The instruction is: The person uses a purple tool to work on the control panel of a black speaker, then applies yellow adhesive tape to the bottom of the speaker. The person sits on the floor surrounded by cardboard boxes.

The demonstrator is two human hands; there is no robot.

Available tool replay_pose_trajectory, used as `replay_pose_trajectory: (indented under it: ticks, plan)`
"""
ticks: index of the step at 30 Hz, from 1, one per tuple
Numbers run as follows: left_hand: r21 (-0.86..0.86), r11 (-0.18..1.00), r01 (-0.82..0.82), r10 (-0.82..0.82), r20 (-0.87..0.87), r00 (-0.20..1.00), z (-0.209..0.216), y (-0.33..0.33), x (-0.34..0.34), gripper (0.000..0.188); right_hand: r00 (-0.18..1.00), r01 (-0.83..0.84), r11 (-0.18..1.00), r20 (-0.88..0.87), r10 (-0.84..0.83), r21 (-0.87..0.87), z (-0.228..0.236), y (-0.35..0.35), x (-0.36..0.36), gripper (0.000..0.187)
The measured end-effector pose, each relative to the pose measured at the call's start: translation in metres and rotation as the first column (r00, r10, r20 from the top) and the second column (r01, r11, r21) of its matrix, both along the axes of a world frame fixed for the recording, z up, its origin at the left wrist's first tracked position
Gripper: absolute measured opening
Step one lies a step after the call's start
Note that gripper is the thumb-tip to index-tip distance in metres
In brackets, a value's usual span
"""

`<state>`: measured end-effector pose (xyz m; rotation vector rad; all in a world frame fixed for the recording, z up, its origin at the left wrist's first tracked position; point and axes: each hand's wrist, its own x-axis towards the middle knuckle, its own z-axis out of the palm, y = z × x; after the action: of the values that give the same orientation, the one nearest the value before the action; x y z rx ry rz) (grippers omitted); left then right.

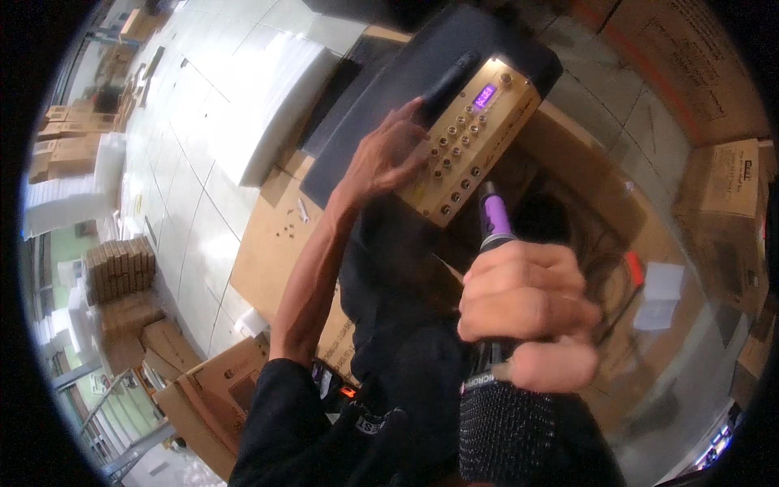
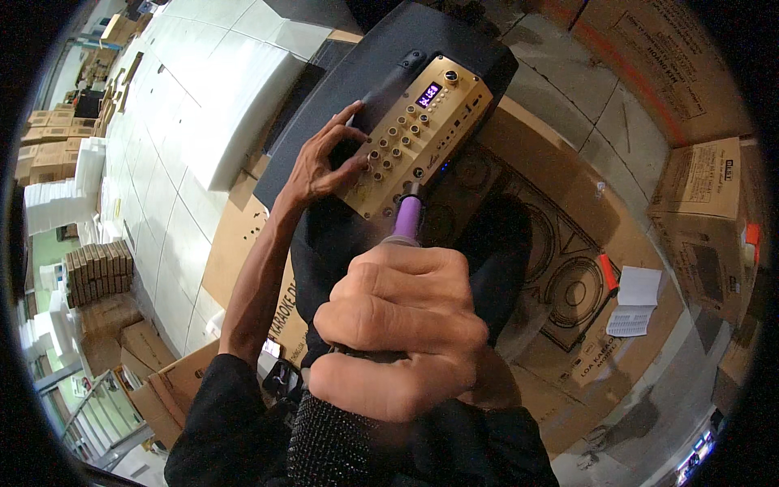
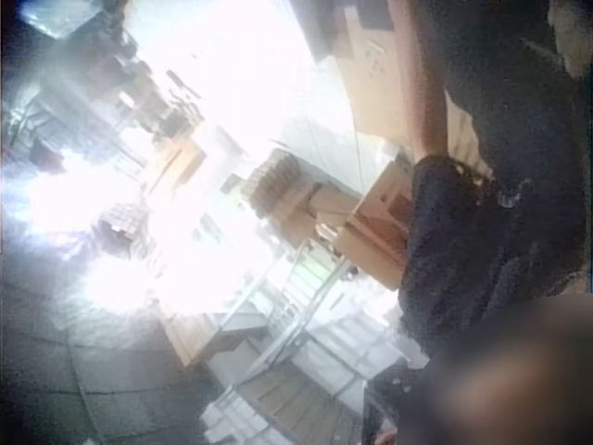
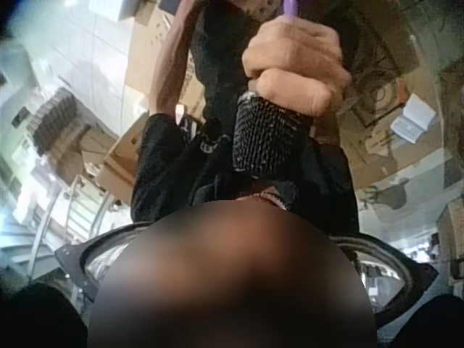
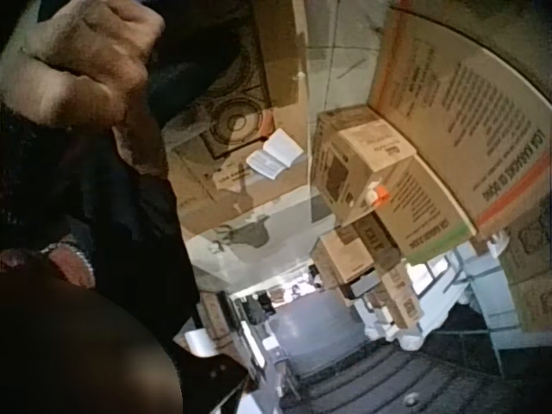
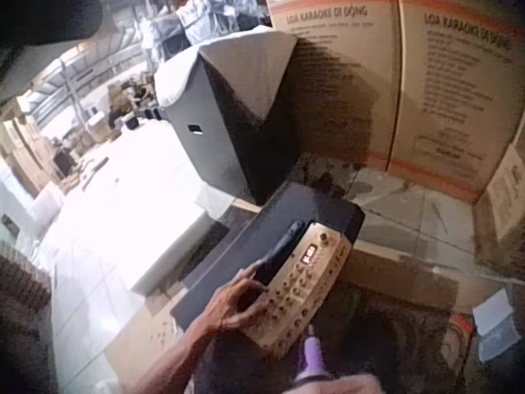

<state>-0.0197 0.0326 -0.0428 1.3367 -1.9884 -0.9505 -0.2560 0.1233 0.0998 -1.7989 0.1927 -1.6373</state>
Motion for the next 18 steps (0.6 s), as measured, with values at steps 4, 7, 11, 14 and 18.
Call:
replay_pose_trajectory:
  ticks: [4,7,11,14,18]
  plan:
    - [-0.162,0.985,0.061,-0.049,0.077,0.996,-0.009,0.009,0.012,0.035,0.999,0.027,0.999,0.041,-0.028,0.022,-0.001,0.004,0.008,0.029]
    - [-0.162,0.985,0.058,-0.043,0.096,0.994,-0.013,0.012,0.014,0.030,0.998,0.020,0.999,0.063,-0.022,0.029,0.000,0.006,0.012,0.030]
    - [-0.172,0.984,0.038,-0.023,0.092,0.996,-0.014,0.012,0.012,0.025,1.000,-0.012,1.000,0.022,0.012,0.005,0.000,0.004,0.010,0.030]
    - [-0.188,0.981,0.037,-0.018,0.102,0.995,-0.015,0.010,0.008,0.024,1.000,-0.028,1.000,0.007,0.028,-0.001,-0.002,0.001,0.006,0.030]
    - [-0.195,0.980,0.030,-0.011,0.094,0.996,-0.017,0.009,0.006,0.024,0.999,-0.045,0.999,0.000,0.045,0.004,-0.003,0.001,0.005,0.030]
